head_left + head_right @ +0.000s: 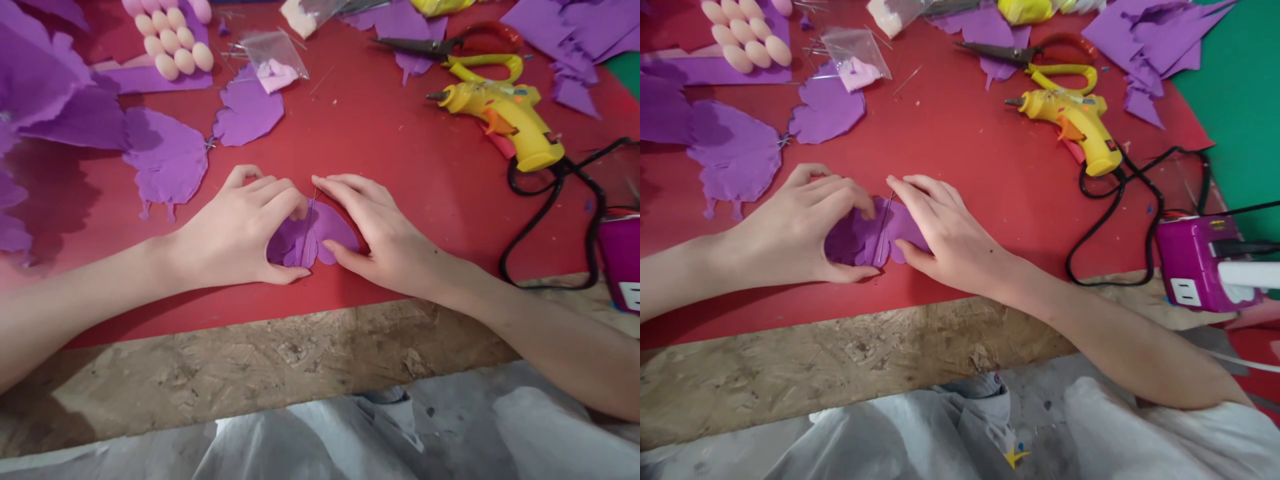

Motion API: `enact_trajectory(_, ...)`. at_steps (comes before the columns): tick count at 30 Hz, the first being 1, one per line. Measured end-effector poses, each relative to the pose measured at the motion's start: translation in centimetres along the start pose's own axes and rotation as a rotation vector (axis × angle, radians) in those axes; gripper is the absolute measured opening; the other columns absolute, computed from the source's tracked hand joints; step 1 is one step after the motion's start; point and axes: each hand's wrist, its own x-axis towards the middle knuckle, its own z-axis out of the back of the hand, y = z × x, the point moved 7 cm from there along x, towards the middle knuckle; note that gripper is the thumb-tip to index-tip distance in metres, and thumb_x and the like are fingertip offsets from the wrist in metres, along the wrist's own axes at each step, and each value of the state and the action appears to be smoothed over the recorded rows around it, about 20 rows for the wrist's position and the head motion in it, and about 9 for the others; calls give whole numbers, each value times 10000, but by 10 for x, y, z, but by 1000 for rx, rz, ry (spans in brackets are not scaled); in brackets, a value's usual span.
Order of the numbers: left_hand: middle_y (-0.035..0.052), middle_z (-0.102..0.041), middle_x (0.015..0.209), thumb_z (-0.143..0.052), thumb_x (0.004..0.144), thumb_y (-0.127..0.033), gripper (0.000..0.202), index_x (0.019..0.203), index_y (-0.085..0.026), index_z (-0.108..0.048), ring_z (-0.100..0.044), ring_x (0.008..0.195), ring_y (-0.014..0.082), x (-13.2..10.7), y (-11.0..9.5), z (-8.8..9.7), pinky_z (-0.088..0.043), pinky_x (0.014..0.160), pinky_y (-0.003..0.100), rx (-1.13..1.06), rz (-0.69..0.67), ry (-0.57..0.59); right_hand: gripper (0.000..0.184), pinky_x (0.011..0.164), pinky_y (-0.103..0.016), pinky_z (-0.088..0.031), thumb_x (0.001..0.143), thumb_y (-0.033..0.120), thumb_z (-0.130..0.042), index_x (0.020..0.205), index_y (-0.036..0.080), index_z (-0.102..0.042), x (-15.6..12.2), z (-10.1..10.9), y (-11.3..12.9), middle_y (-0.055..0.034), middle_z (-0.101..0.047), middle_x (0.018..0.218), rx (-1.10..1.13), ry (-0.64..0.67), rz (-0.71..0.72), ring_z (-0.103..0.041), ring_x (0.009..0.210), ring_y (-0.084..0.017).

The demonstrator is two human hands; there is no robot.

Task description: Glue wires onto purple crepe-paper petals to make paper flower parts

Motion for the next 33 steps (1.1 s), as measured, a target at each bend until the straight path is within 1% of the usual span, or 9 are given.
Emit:
enact_trajectory(3,79,-692,1065,-705,730,-525,432,975,-221,-520,-657,1008,300,0,0,0,-385,1039,487,9,-4,-4,590,1179,-508,-370,969,367,-415,1478,74,-361,0,0,0,-193,-442,1450,10,7,1,-395,1399,-273)
enact_trajectory(8,74,-691,1087,-708,730,-524,424,976,-235,-519,-653,1030,298,-1,0,0,-384,1048,489,3,6,0,570,1169,-525,-382,968,378,-433,1482,142,-368,1,-1,-1,-161,-462,1442,40,4,-29,-409,1387,-274)
enact_trajectory(14,79,-689,1101,-701,742,-515,427,1012,-229,-534,-653,1042,302,-1,0,0,-382,1062,494,7,-8,1,560,1172,-488,-399,961,401,-482,1445,128,-408,1,0,2,-156,-498,1415,16,-51,-57,-439,1366,-260)
enact_trajectory(16,78,-691,1088,-690,748,-527,437,1027,-228,-535,-658,1024,300,-2,0,-1,-393,1050,492,14,-25,-18,564,1168,-486,-407,959,394,-492,1439,109,-412,1,0,4,-161,-502,1412,7,-65,-53,-449,1359,-260)
enact_trajectory(22,78,-693,1067,-624,788,-554,447,1072,-223,-527,-667,991,303,-6,0,0,-422,1007,499,44,-121,-101,558,1148,-502,-428,951,393,-499,1427,111,-422,2,-1,6,-159,-510,1407,11,-87,-57,-464,1349,-271)
enact_trajectory(27,70,-694,1046,-595,823,-545,425,1081,-215,-524,-674,962,282,-8,-1,3,-433,982,463,79,-169,-160,555,1154,-510,-422,949,387,-499,1428,119,-420,2,-2,6,-153,-502,1419,16,-86,-67,-462,1352,-274)
enact_trajectory(33,70,-694,1056,-595,824,-567,448,1096,-218,-525,-675,974,279,-10,0,3,-418,987,444,79,-181,-167,565,1171,-509,-405,948,388,-502,1433,113,-414,1,-3,6,-149,-491,1434,24,-78,-67,-453,1363,-270)
